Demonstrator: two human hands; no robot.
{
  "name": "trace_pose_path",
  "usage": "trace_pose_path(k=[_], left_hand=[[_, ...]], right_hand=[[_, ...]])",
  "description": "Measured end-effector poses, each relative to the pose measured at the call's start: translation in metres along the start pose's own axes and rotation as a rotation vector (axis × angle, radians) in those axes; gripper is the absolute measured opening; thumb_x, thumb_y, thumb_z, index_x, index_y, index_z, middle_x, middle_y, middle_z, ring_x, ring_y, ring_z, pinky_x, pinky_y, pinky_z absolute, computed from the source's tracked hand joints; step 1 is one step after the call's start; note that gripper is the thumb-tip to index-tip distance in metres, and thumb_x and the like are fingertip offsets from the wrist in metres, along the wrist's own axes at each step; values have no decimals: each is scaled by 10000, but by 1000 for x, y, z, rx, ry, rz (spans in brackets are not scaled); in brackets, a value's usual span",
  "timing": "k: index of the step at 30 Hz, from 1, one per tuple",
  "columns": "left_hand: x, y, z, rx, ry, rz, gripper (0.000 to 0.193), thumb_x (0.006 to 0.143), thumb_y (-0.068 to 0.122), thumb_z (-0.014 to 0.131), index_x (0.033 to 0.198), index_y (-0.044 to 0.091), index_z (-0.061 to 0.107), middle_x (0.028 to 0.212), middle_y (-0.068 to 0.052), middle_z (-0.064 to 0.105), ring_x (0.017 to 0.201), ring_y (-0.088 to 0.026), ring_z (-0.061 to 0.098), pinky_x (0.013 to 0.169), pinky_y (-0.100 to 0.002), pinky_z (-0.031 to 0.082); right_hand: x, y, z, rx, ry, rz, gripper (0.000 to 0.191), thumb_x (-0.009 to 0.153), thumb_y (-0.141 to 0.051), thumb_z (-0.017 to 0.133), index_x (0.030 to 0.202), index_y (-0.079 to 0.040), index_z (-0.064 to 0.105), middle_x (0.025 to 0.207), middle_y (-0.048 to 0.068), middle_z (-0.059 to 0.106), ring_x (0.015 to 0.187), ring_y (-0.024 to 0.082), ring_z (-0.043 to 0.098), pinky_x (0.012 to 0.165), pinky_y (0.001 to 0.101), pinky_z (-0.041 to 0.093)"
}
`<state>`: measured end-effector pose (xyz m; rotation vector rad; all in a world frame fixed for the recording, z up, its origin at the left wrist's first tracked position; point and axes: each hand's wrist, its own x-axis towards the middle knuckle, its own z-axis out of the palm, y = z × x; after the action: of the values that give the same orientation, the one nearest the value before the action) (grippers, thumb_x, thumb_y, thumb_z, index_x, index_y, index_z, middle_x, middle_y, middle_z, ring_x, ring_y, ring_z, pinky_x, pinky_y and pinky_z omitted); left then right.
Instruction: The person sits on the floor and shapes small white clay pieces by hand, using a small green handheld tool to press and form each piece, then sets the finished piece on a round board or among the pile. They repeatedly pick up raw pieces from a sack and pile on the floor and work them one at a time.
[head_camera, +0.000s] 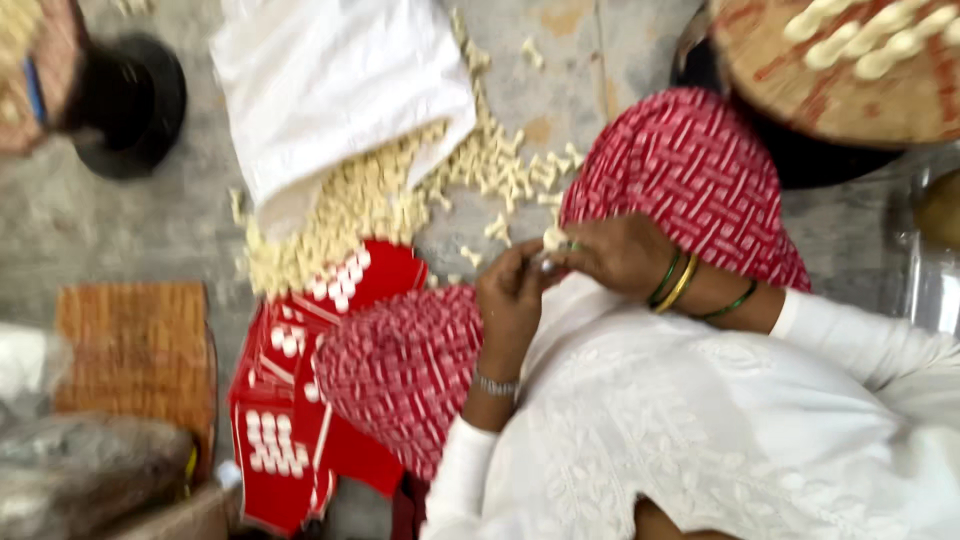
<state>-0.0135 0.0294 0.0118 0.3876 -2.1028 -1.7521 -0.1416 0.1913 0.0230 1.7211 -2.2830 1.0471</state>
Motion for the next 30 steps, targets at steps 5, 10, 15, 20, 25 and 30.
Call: trace_pose_path(k=[5, 10, 15, 20, 25, 30], left_hand=[[9, 4, 5, -238, 89, -213, 232, 927, -58, 656, 1151, -114, 674, 965, -149, 740, 779, -178, 735, 698, -290, 618], [11, -2, 7, -207, 117, -185, 308, 897, -55, 647, 1200, -108, 668, 1040, -133, 749, 810, -159, 737, 721, -273, 622], [18, -33, 12, -304, 94, -254, 342, 854, -74, 686, 1191, -130, 677, 1037, -147, 758, 820, -149, 730, 726, -276, 618], [30, -64, 18, -462, 81, -324, 333, 823, -87, 708, 1148, -156, 680, 947, -236, 751, 764, -228, 755, 705, -349, 661], [28, -72, 18, -388, 114, -248, 341, 801, -77, 737, 1129, -155, 684, 916, -229, 768, 754, -225, 754, 703, -344, 660], [29, -47, 22, -374, 162, -252, 335, 808, -67, 767, 1105, -178, 660, 923, -231, 756, 791, -231, 746, 720, -355, 643]], right_hand=[[6, -3, -2, 24, -5, 312, 376, 937, -475, 691, 883, -103, 675, 714, 119, 681, 633, 303, 686, 549, 431, 511], [14, -6, -8, 371, 282, 372, 257, 873, -290, 771, 967, -60, 704, 762, 92, 687, 660, 229, 706, 573, 360, 542], [18, 1, -12, 442, 366, 237, 139, 908, -189, 795, 909, -57, 750, 816, 89, 684, 754, 237, 685, 668, 352, 546], [17, -2, -20, 427, 373, 269, 153, 842, -154, 830, 865, -44, 726, 801, 89, 673, 737, 233, 697, 632, 354, 541], [19, -12, -27, 450, 386, 337, 166, 813, -123, 848, 857, -40, 712, 784, 86, 689, 719, 238, 707, 619, 356, 536], [19, -28, -36, 444, 338, 109, 357, 853, 10, 687, 1199, -58, 747, 1065, 119, 755, 944, 276, 756, 788, 363, 612]])
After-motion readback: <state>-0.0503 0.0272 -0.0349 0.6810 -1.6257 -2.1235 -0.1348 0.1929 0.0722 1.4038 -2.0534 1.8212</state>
